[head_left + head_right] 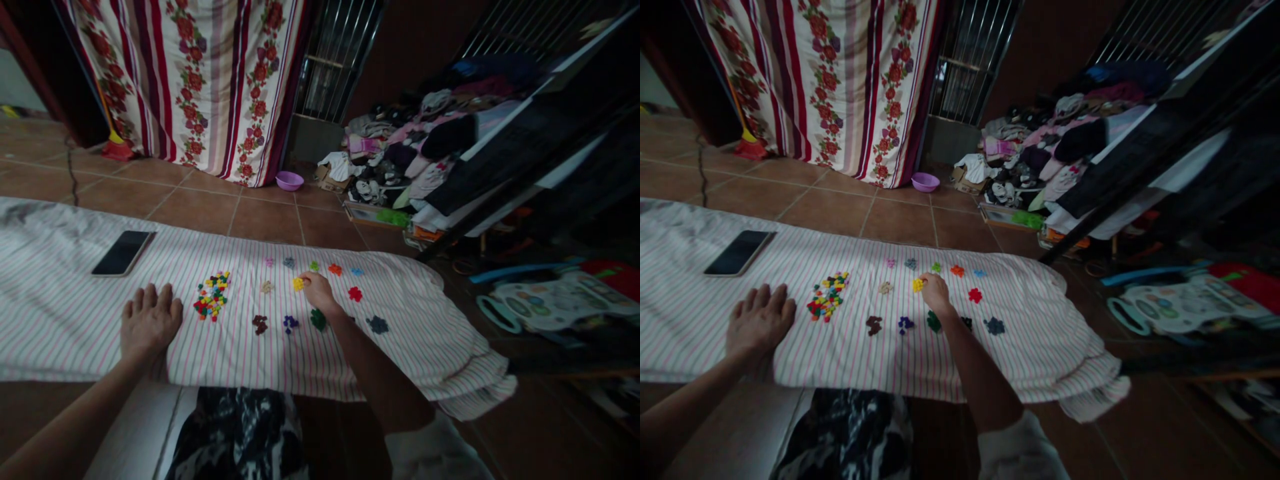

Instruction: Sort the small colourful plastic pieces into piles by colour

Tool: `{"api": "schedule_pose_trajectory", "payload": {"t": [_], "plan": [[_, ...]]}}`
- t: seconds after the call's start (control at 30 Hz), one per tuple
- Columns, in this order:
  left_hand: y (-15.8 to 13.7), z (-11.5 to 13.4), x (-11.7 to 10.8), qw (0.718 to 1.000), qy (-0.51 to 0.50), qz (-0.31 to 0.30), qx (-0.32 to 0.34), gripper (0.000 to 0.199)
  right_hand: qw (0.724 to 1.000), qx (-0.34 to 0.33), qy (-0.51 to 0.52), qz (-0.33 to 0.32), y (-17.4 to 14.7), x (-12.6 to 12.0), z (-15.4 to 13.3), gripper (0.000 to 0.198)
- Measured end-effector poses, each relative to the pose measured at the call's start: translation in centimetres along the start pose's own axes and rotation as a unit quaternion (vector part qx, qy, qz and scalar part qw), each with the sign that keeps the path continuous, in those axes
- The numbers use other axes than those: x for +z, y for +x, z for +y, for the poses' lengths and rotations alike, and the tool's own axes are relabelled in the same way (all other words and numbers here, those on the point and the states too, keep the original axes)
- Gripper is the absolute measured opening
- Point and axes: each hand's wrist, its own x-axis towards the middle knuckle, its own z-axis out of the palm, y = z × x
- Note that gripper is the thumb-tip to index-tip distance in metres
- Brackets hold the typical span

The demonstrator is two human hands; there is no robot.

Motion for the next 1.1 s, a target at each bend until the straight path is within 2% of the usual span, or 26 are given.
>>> {"api": "schedule_pose_trajectory", "payload": {"t": [0.13, 0.47, 0.67, 0.97, 1.1], "plan": [[0.0, -0.1, 0.2, 1.0, -0.003, 0.004, 0.001, 0.055, 1.0, -0.009, 0.004, -0.009, -0.1, -0.1, 0.0, 0.037], [0.1, 0.1, 0.7, 1.0, 0.004, 0.01, -0.016, 0.056, 0.999, 0.024, 0.03, -0.02, 0.3, -0.3, -0.1, 0.032], [0.1, -0.1, 0.9, 1.0, -0.009, 0.007, -0.023, 0.057, 0.999, -0.001, 0.025, -0.021, 0.7, 0.0, 0.3, 0.034], [0.1, -0.1, 1.0, 1.0, 0.0, 0.008, -0.019, 0.056, 1.0, -0.001, 0.01, -0.003, 0.7, -0.7, 0.2, 0.036], [0.2, -0.2, 1.0, 1.0, -0.002, 0.003, -0.021, 0.057, 0.999, -0.033, -0.004, 0.032, 0.9, -1.2, -1.1, 0.035]]}}
